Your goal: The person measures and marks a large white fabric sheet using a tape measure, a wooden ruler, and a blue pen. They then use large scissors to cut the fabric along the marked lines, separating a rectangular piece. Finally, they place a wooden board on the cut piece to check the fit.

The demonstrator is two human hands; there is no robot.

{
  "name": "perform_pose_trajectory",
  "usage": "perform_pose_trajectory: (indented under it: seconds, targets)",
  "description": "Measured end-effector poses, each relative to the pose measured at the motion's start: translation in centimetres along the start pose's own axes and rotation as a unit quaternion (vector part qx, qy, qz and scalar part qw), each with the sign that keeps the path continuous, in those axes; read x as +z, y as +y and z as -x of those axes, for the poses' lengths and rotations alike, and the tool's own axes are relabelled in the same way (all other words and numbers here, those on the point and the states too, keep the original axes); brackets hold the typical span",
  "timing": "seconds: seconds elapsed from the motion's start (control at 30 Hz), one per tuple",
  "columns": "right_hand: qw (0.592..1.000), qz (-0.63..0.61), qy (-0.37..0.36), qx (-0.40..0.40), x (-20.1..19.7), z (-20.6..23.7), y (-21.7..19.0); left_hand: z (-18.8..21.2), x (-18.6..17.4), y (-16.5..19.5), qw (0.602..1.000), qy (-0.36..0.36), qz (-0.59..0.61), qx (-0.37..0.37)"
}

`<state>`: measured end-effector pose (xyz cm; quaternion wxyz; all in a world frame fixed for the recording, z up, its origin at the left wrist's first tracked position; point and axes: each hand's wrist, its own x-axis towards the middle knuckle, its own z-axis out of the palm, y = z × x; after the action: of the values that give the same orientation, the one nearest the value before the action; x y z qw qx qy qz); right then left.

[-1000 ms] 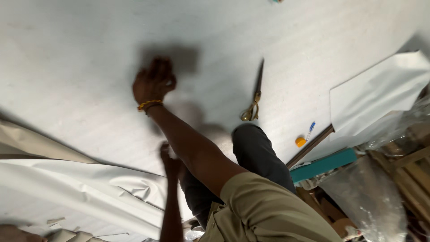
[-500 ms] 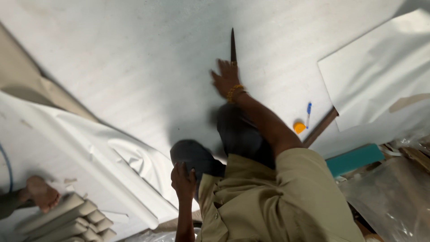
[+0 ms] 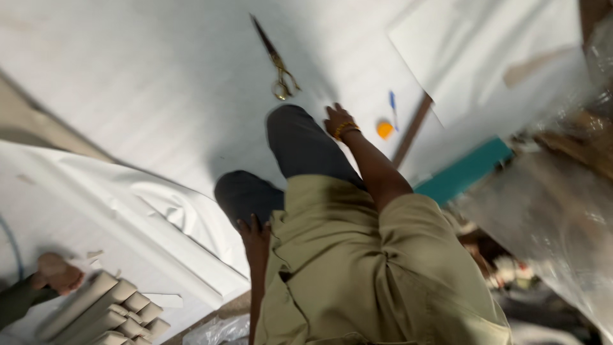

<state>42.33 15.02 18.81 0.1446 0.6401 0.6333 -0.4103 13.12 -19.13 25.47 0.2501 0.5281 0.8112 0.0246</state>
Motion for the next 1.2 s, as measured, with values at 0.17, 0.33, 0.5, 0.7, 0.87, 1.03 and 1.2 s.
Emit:
perform_pose_trajectory:
  seconds: [0.17, 0.33, 0.5, 0.7, 0.87, 1.03, 1.2]
  targets:
    - [0.988, -0.094, -0.11, 0.061, 2.8, 5.4, 4.1, 3.7, -5.3, -0.6, 0.964, -0.238, 0.049, -0.111]
    - [0.988, -0.034, -0.117, 0.091, 3.9, 11.6, 9.8, 5.2, -5.7, -1.0, 0.929, -0.366, -0.021, -0.054]
    - [0.985, -0.047, -0.125, 0.112, 3.9, 14.7, 12.4, 2.9, -2.0, -1.0, 0.944, -0.323, -0.072, -0.001]
    - [0.997, -0.054, -0.046, 0.041, 2.6, 15.8, 11.7, -4.7, -1.4, 3.6, 0.829, -0.535, -0.114, -0.115]
    - [0.998, -0.059, -0.003, 0.009, 1.5, 16.8, 10.7, -5.0, -2.4, 5.5, 0.793, -0.58, -0.072, -0.172]
    - [0.997, -0.071, -0.012, 0.025, 2.1, 17.9, 11.9, -4.6, -2.7, 6.0, 0.823, -0.544, -0.087, -0.14]
    - [0.996, -0.06, -0.032, 0.059, 2.7, 19.0, 14.7, -5.0, -2.8, 6.5, 0.822, -0.542, -0.11, -0.139]
